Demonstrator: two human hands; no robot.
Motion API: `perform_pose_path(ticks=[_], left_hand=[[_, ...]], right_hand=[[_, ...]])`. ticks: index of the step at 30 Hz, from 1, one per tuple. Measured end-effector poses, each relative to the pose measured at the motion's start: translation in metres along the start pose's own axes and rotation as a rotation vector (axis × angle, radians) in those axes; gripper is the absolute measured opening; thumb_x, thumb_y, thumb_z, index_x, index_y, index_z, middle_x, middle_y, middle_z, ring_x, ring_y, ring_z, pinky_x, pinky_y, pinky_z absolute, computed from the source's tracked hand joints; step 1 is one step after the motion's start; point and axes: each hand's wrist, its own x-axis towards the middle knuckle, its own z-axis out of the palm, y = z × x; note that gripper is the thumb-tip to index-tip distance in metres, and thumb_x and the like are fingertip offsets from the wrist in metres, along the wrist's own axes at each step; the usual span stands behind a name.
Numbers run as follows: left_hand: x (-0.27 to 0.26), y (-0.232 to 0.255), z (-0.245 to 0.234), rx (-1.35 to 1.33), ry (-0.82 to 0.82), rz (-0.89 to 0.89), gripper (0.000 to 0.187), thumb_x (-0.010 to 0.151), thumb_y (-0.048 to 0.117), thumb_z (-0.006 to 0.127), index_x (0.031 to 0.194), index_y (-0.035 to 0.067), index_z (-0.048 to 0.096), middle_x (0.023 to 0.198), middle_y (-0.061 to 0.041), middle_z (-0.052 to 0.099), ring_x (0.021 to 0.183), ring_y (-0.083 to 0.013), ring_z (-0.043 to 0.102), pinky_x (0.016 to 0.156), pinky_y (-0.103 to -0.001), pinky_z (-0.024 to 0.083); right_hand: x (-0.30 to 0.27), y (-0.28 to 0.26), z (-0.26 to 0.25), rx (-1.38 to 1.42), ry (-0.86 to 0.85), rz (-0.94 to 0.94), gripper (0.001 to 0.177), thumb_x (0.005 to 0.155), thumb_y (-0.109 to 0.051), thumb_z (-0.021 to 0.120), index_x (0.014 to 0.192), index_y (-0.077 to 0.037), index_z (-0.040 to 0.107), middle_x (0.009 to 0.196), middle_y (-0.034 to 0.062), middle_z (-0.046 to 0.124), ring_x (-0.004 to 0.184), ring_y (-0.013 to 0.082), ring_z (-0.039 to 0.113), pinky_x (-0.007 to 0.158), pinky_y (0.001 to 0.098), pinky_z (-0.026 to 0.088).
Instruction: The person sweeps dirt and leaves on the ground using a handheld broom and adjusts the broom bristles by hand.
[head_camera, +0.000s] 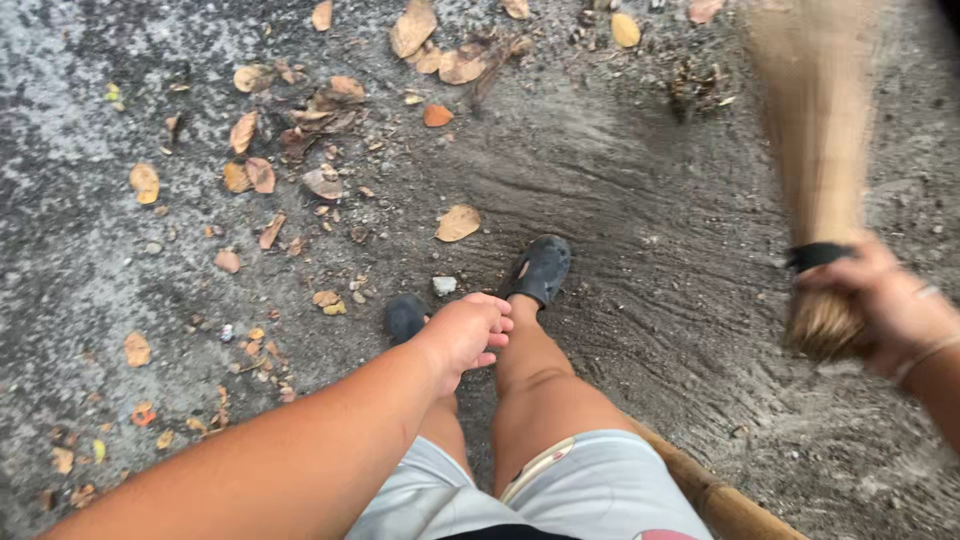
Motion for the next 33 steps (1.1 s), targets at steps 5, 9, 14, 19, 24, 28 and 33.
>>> perform_pose_path(ticks=[5, 9, 14, 19, 24, 28, 33], left_hand=[[0.002, 0.0, -0.008, -0.042, 0.035, -0.024, 0.033, 0.091, 0.019, 0.053, 0.121, 0.017, 0.065, 0.109, -0.001, 0.067, 0.098, -0.0152, 0.062, 0.087, -0.037, 0.051], [0.01, 0.016, 0.001, -0.049, 0.041, 0.019, 0.032, 0.093, 0.023, 0.052, 0.121, 0.018, 0.065, 0.109, 0.0, 0.067, 0.099, -0.0147, 0.061, 0.086, -0.037, 0.051], [0.031, 0.069, 0.033, -0.08, -0.019, 0.092, 0.03, 0.093, 0.027, 0.053, 0.119, 0.019, 0.065, 0.108, 0.001, 0.069, 0.096, -0.0149, 0.063, 0.08, -0.037, 0.052], [0.053, 0.141, 0.053, -0.038, -0.05, 0.168, 0.03, 0.092, 0.03, 0.058, 0.119, 0.019, 0.065, 0.107, -0.002, 0.066, 0.095, -0.0148, 0.061, 0.078, -0.039, 0.051], [0.071, 0.19, 0.041, -0.01, -0.084, 0.101, 0.028, 0.093, 0.033, 0.056, 0.117, 0.02, 0.063, 0.109, 0.0, 0.065, 0.096, -0.0146, 0.061, 0.081, -0.039, 0.052], [0.079, 0.223, 0.007, -0.037, -0.126, 0.079, 0.026, 0.092, 0.029, 0.057, 0.114, 0.017, 0.063, 0.106, -0.001, 0.063, 0.095, -0.0155, 0.061, 0.084, -0.042, 0.052], [0.072, 0.267, -0.037, -0.069, -0.038, 0.039, 0.025, 0.092, 0.03, 0.058, 0.113, 0.017, 0.063, 0.105, -0.001, 0.063, 0.097, -0.0159, 0.06, 0.086, -0.041, 0.051]], right_hand=[[0.069, -0.031, 0.029, -0.05, 0.017, 0.239, 0.048, 0.085, -0.02, 0.063, 0.131, -0.01, 0.052, 0.087, 0.0137, 0.059, 0.068, 0.0322, 0.063, 0.055, 0.0554, 0.056], [0.028, -0.083, 0.17, -0.128, -0.226, 0.303, 0.065, 0.078, -0.018, 0.071, 0.137, -0.034, 0.049, 0.096, 0.0103, 0.06, 0.074, 0.0289, 0.061, 0.061, 0.0492, 0.053], [-0.028, -0.143, 0.174, -0.131, -0.637, 0.081, 0.091, 0.068, -0.015, 0.07, 0.154, -0.026, 0.044, 0.1, 0.0113, 0.065, 0.075, 0.0195, 0.062, 0.063, 0.0356, 0.054], [-0.028, -0.131, 0.071, -0.114, -0.442, 0.007, 0.108, 0.066, -0.015, 0.072, 0.164, -0.03, 0.028, 0.101, 0.0122, 0.063, 0.077, 0.0233, 0.063, 0.066, 0.0389, 0.054], [0.054, -0.083, -0.056, 0.098, 0.02, -0.01, 0.066, 0.083, -0.012, 0.072, 0.143, -0.019, 0.045, 0.106, 0.0118, 0.061, 0.084, 0.034, 0.067, 0.062, 0.0615, 0.061], [0.134, -0.121, -0.079, 0.188, 0.108, 0.166, 0.038, 0.093, -0.032, 0.069, 0.124, -0.014, 0.058, 0.097, 0.0124, 0.066, 0.077, 0.0336, 0.067, 0.062, 0.0566, 0.058], [0.105, -0.223, 0.12, -0.239, -0.177, 0.448, 0.054, 0.079, -0.031, 0.071, 0.129, -0.031, 0.052, 0.092, 0.0132, 0.061, 0.072, 0.0313, 0.061, 0.063, 0.0515, 0.053]])
